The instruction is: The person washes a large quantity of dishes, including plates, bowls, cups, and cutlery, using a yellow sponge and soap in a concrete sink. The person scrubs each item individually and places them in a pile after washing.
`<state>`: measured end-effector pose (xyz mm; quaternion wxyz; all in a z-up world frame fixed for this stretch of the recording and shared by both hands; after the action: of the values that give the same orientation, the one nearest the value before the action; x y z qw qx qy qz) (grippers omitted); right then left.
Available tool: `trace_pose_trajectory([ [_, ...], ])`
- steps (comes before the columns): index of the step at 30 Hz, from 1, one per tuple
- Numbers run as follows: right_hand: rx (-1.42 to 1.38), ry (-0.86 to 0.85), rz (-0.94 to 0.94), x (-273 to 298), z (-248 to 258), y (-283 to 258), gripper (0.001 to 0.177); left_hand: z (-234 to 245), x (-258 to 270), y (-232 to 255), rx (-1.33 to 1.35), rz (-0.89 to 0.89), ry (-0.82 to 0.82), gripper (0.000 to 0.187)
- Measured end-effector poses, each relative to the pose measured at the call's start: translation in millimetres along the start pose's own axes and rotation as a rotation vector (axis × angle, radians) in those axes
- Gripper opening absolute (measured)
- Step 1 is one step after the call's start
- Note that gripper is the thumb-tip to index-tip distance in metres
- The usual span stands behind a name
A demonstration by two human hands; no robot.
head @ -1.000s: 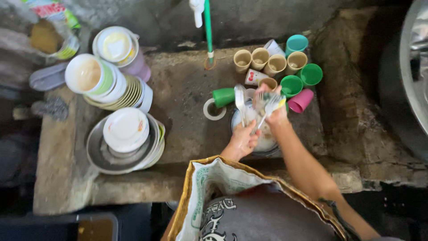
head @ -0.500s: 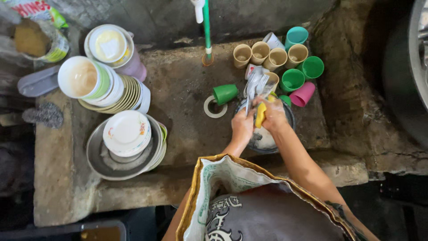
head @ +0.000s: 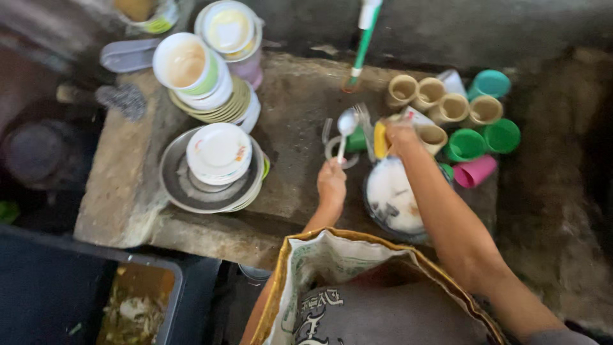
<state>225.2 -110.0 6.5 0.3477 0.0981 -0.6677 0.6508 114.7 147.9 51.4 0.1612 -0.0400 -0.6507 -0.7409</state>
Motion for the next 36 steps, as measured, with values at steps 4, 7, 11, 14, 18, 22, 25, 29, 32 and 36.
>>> trace_pose_trajectory([
  [4, -0.205, 0.093, 0.383, -4.0, -27.4, -24.5, 0.036, -24.2, 10.8, 25.4, -0.347, -0.305, 0.033, 0.032],
  [7, 0.341, 0.265, 0.721, 42.0, -19.4, -26.9, 0.034, -69.1, 20.7, -4.4, -0.067, 0.103, -0.278, 0.037],
  [11, 0.841, 0.060, 1.054, 75.5, -25.0, -49.4, 0.021, -91.9, 31.3, 4.7, 0.185, 0.320, -0.357, 0.011],
  [14, 1.055, 0.201, 0.898, 66.6, 1.4, -55.8, 0.009, -99.9, 41.1, 18.4, 0.206, 0.392, -0.439, 0.020],
  [18, 0.763, 0.428, 1.061, 87.2, 20.1, -73.1, 0.028, -106.2, 32.1, 48.1, 0.270, 0.352, -0.530, 0.017],
  [22, 0.773, 0.332, 0.976, 95.5, 11.8, -60.0, 0.030, -99.0, 43.2, 45.7, 0.173, 0.391, -0.553, 0.021],
  [25, 0.675, 0.333, 0.884, 104.2, 29.8, -73.9, 0.027, -99.8, 48.6, 43.8, 0.256, 0.470, -0.602, 0.020],
  [29, 0.066, 0.255, 0.945, 139.1, 53.9, -92.9, 0.012, -95.9, 42.4, 41.4, 0.252, 0.496, -0.732, 0.024],
  [32, -0.561, -0.288, 0.692, 143.2, 30.4, -83.9, 0.023, -98.6, 47.4, 39.3, 0.217, 0.433, -0.852, 0.025],
  [36, 0.852, 0.103, 1.258, 189.4, 1.4, -108.2, 0.014, -105.0, 66.0, 39.8, 0.039, 0.296, -0.865, 0.018],
])
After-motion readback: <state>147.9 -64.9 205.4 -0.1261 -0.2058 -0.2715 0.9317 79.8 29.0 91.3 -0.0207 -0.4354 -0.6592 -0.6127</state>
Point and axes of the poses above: each hand's wrist, its own x-axis away from the middle knuckle, its own z-axis out of the back of the hand, y = z × x, the point moved 9 cm from there along -x, towards the middle knuckle, and after that the axes turned 7 degrees about -x, right-handed, at the moved point
